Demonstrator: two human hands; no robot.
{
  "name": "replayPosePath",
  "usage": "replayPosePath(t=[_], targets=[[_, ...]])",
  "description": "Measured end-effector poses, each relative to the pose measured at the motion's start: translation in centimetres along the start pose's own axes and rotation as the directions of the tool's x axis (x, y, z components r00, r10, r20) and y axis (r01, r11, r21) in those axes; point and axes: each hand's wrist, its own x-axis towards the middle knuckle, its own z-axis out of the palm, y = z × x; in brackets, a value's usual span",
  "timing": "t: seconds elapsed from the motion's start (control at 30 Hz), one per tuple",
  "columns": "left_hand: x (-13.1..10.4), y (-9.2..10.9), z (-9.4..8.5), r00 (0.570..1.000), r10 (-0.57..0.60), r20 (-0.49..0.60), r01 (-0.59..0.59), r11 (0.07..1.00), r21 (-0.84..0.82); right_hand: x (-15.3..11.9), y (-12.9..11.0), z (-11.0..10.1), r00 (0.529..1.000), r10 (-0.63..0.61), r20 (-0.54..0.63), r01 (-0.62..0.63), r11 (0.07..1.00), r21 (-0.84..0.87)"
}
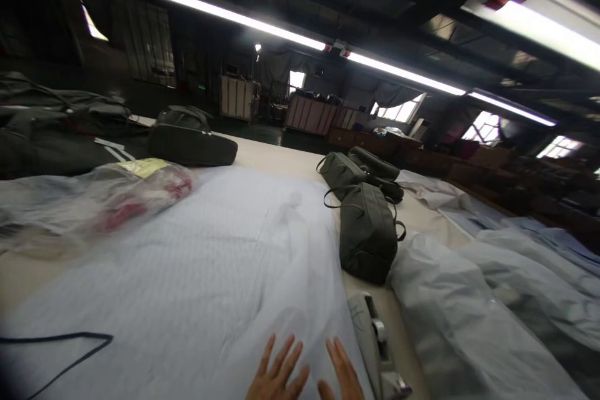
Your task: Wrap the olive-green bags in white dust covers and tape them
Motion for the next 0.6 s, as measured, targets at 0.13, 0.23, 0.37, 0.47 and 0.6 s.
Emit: replayPosePath(t=[0.13,0.23,0.37,0.47,0.6], targets=[[-1.1,-5.0,-8.3,0.814,-0.356,0.458,0.355,0.930,0.091,-0.1,-9.7,5.9,0.968,0.063,0.242,-0.071,0.997,0.024],[-3.0,-8.9,-11.1,0.480,-0.542,0.690,0.683,0.724,0.093,-0.5,-14.3,6.1,0.893,0.073,0.444,-0.071,0.997,-0.022],[-5.0,-12.3,-11.7,0.217,-0.494,0.842,0.936,0.351,-0.035,-0.4,-16.6,5.1,0.832,0.115,0.543,-0.060,0.991,-0.117],[-5.6,-13.5,-11.5,0.184,-0.424,0.887,0.967,0.238,-0.087,0.0,-17.5,4.4,0.816,0.182,0.549,-0.106,0.980,-0.168],[-6.2,-13.8,-11.9,0.163,-0.264,0.950,0.984,0.115,-0.137,0.4,-18.6,3.8,0.804,0.250,0.540,-0.163,0.965,-0.203]])
